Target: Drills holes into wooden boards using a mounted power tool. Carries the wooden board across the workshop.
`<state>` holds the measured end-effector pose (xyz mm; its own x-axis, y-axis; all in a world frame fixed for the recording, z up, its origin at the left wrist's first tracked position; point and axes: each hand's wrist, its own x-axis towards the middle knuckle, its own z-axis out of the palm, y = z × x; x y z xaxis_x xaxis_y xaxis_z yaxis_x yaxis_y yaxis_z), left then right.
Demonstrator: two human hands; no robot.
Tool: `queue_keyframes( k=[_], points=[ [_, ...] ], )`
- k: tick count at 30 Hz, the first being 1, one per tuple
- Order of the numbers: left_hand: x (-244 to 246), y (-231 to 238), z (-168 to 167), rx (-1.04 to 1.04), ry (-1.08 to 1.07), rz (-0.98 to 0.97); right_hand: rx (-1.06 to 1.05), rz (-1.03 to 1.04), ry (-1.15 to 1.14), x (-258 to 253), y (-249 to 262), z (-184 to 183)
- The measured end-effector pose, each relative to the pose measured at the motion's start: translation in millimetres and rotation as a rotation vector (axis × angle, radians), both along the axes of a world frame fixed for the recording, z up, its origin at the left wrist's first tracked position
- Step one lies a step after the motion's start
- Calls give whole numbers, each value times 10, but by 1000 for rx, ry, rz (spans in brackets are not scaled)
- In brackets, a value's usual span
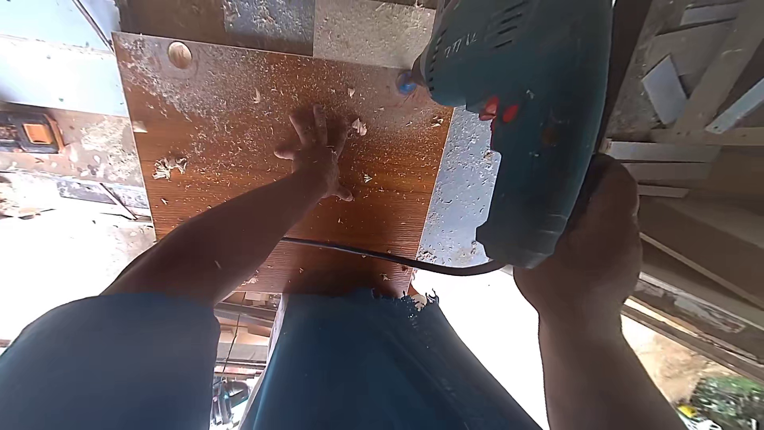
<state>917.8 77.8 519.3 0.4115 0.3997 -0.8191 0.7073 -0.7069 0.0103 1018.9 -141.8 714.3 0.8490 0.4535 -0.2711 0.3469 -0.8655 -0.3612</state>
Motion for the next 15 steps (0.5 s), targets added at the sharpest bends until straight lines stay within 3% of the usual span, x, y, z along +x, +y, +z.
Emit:
queue_keyframes(
  k=[8, 15],
  points=[
    [-9, 1, -41, -12, 4, -10, 64, 21, -14, -3, -61, -262],
    [-29, -4, -35, -5, -12, -14, 20, -20, 42, -23, 8, -48]
  ],
)
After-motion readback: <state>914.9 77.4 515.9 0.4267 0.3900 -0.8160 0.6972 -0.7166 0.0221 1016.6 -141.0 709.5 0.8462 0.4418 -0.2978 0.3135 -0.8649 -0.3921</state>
